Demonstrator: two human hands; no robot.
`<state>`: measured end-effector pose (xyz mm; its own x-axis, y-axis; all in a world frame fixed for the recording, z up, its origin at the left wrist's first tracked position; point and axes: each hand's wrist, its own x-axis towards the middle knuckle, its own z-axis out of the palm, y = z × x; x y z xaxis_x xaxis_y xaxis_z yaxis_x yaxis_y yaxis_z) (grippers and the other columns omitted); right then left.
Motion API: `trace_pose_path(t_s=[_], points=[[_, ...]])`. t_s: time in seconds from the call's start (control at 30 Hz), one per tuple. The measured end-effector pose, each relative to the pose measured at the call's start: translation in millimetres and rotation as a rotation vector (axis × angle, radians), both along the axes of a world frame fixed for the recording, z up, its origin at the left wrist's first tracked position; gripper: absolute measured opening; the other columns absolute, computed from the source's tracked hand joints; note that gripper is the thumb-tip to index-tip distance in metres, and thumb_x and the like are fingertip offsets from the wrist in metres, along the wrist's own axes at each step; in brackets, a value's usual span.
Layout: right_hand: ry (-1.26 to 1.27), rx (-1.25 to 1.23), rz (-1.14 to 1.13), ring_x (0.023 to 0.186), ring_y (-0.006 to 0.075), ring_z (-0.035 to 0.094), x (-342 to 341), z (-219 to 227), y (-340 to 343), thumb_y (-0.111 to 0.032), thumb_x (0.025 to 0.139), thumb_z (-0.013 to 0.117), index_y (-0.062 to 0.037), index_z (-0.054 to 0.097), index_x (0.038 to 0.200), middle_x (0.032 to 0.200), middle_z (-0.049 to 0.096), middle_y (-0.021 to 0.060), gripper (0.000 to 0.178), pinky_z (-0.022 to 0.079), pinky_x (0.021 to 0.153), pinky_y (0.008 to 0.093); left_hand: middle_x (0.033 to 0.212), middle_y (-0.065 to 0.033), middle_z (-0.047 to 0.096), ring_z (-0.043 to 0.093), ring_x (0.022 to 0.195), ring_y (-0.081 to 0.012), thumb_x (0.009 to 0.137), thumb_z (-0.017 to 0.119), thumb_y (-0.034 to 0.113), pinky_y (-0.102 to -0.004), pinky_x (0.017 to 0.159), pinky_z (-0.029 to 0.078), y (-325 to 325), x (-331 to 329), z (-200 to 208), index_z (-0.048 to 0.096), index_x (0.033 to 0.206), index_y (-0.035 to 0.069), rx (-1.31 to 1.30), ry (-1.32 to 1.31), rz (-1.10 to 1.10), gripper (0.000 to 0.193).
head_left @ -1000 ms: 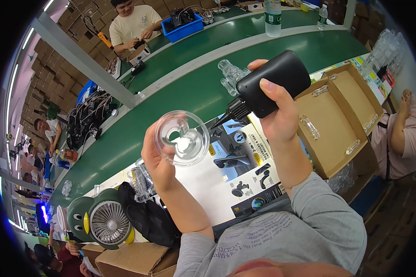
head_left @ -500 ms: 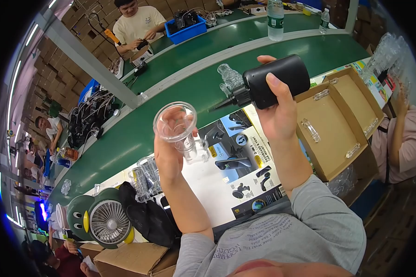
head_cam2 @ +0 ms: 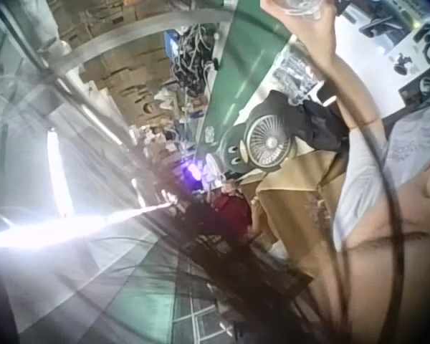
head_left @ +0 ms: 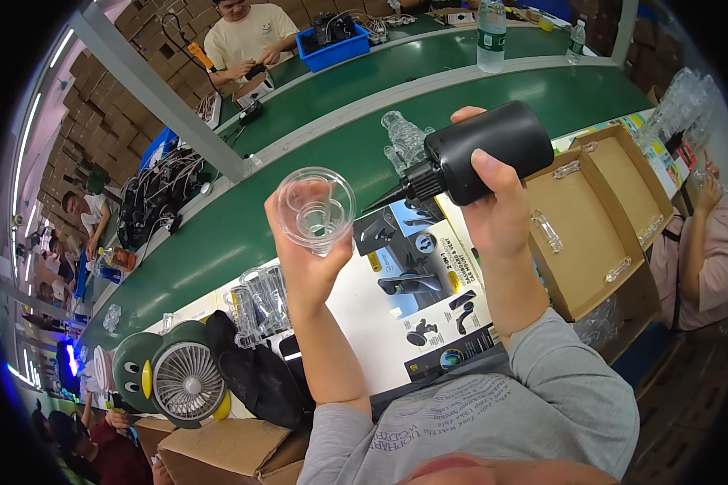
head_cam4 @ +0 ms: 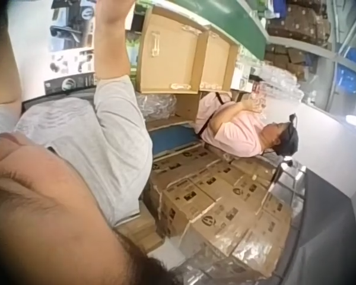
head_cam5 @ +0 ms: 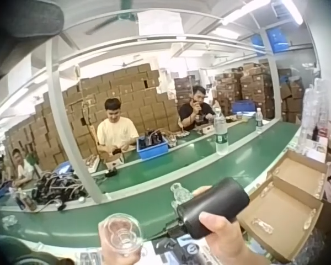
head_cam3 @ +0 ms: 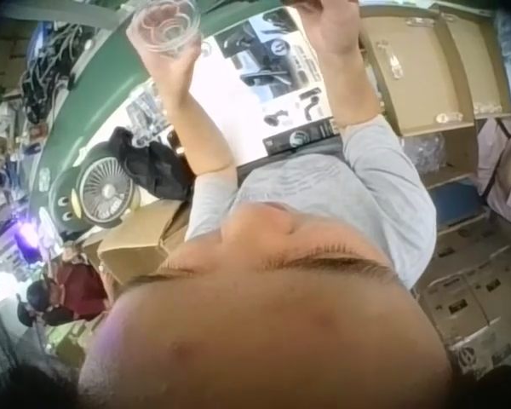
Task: The recorder is assembling and cleaning transparent plastic parts on a factory production line, using a squeeze bottle to apply cleaning liquid and then inspecting the parts.
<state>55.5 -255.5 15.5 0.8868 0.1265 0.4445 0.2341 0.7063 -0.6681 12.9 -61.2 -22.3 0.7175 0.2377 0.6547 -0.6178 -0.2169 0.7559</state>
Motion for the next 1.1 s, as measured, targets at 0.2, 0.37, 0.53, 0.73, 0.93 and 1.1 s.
trace_pose_path(t_s=[0.2,0.37,0.53,0.73,0.93,1.1], points=[[-0.034,0.066,-0.059,0.088,0.0194,0.057,-6,1,4,-0.009,0.070,0.055,-0.0005,0.041,0.112,0.112,0.048,0.0160,0.044,0.051,0.075,0.0304,0.096,-0.0091,0.049,0.050,0.086,-0.0167,0.057,0.070,0.003,-0.0289,0.078,0.042,-7,-5,-2,0.036,0.117,0.004,0.037,-0.010,0.111,0.069],[-0.030,0.050,-0.054,0.085,0.0190,0.057,-11,3,7,-0.007,0.069,0.054,-0.0003,0.042,0.109,0.109,0.049,0.0164,0.043,0.051,0.073,0.0303,0.094,-0.0088,0.051,0.051,0.083,-0.0161,0.058,0.073,0.000,-0.0287,0.075,0.043,-9,-6,-2,0.037,0.116,0.004,0.119,-0.081,0.246,0.068],[-0.044,0.086,0.017,0.088,0.0153,0.057,-9,0,4,-0.008,0.070,0.060,-0.0010,0.047,0.109,0.107,0.051,0.0082,0.043,0.048,0.076,0.0276,0.093,-0.0091,0.052,0.052,0.082,-0.0162,0.060,0.073,0.000,-0.0289,0.074,0.044,-11,-5,-1,0.037,0.116,0.003,0.217,-0.156,0.249,0.066],[-0.019,0.074,0.023,0.087,0.0152,0.057,-8,1,6,-0.009,0.070,0.060,-0.0009,0.047,0.109,0.105,0.052,0.0086,0.042,0.049,0.074,0.0271,0.093,-0.0093,0.052,0.053,0.082,-0.0163,0.061,0.073,0.000,-0.0288,0.074,0.044,-11,-6,0,0.037,0.116,0.003,0.260,-0.176,0.291,0.066],[0.027,0.039,-0.027,0.082,0.0190,0.058,-10,3,5,-0.008,0.067,0.055,0.0014,0.044,0.108,0.107,0.050,0.0157,0.043,0.052,0.071,0.0295,0.099,-0.0086,0.051,0.051,0.090,-0.0173,0.058,0.070,-0.001,-0.0311,0.081,0.042,-9,-8,-4,0.036,0.115,0.005,0.254,-0.144,0.291,0.067],[0.010,0.044,-0.031,0.082,0.0175,0.057,-10,4,4,-0.008,0.068,0.055,0.0025,0.045,0.108,0.108,0.050,0.0148,0.043,0.051,0.071,0.0280,0.098,-0.0096,0.051,0.052,0.086,-0.0172,0.060,0.073,0.001,-0.0303,0.078,0.043,-8,-6,-1,0.037,0.116,0.004,0.307,-0.197,0.297,0.067]])
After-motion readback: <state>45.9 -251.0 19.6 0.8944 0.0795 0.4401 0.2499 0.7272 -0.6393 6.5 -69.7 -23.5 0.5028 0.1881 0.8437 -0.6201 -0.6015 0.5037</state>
